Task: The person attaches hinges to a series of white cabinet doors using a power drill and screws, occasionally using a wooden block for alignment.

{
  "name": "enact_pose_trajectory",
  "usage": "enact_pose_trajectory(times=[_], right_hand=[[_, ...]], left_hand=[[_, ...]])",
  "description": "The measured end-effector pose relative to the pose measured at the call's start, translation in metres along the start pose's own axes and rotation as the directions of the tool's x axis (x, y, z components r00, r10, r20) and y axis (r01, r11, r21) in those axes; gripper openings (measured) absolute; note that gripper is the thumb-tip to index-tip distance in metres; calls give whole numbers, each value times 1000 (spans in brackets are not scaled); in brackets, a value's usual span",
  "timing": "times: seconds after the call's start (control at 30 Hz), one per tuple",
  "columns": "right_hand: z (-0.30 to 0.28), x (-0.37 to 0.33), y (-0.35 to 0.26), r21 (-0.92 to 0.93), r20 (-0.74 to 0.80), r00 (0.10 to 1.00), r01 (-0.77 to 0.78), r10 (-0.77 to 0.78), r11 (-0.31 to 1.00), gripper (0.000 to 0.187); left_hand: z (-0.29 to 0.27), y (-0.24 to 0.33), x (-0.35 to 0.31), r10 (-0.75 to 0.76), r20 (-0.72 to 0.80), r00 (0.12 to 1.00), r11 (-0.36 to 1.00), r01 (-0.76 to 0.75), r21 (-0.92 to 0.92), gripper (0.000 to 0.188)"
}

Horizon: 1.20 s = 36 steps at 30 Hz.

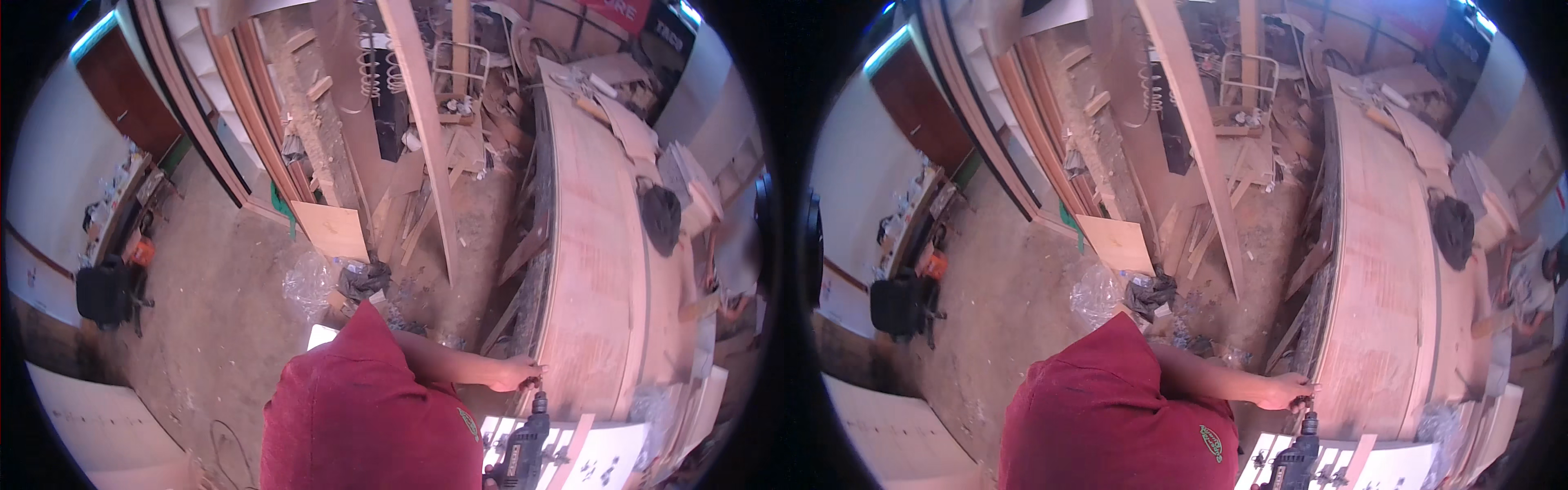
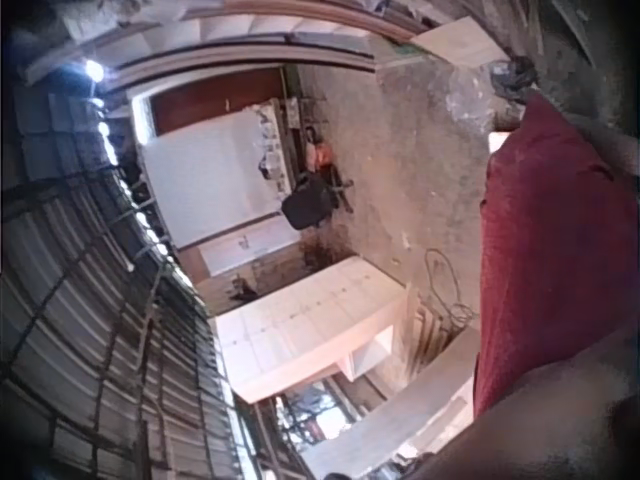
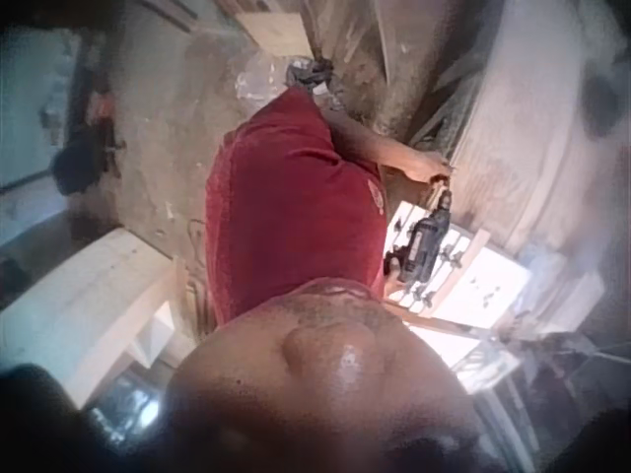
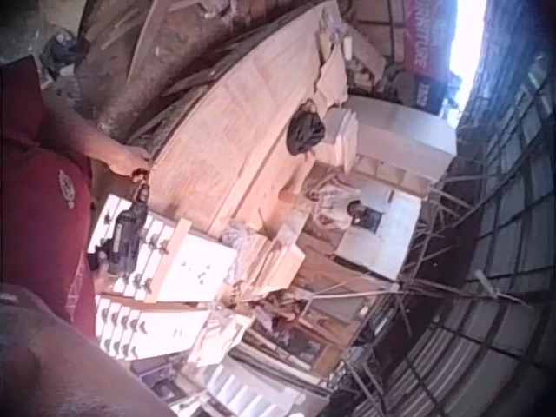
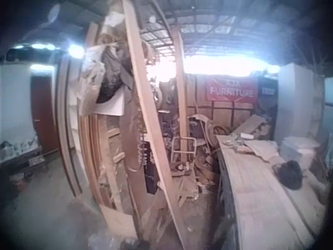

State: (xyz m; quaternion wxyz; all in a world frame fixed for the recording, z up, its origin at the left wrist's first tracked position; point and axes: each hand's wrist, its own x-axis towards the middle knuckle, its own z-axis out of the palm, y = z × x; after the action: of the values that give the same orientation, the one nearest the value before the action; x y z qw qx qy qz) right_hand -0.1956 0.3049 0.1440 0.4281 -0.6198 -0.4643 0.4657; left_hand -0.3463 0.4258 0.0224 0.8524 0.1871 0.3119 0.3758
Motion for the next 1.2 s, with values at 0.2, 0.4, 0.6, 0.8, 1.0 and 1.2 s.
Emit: enact_pose_trajectory(times=[0.2,0.4,0.6,0.8,1.0,1.2], right_hand=[[18,21,-12,-23,132,988,77,-73,997,45],[44,18,-30,-34,258,955,162,-148,986,45],[65,-13,-28,-60,353,921,198,-165,978,45],[38,-53,-3,-87,332,934,167,-130,982,45],[0,-89,21,-19,225,971,89,-82,996,45],[-5,-142,33,88,53,998,-42,37,995,43]], left_hand=[[2,35,-9,205,-22,978,978,-206,-36,32],[5,39,-44,347,-55,936,938,-346,26,33],[-17,50,-98,430,-108,896,902,-432,11,38],[-30,60,-105,562,-151,813,795,-582,-173,37],[-42,38,-114,423,-229,877,850,-472,-236,34],[-21,17,-119,234,-162,959,928,-270,-257,30]])
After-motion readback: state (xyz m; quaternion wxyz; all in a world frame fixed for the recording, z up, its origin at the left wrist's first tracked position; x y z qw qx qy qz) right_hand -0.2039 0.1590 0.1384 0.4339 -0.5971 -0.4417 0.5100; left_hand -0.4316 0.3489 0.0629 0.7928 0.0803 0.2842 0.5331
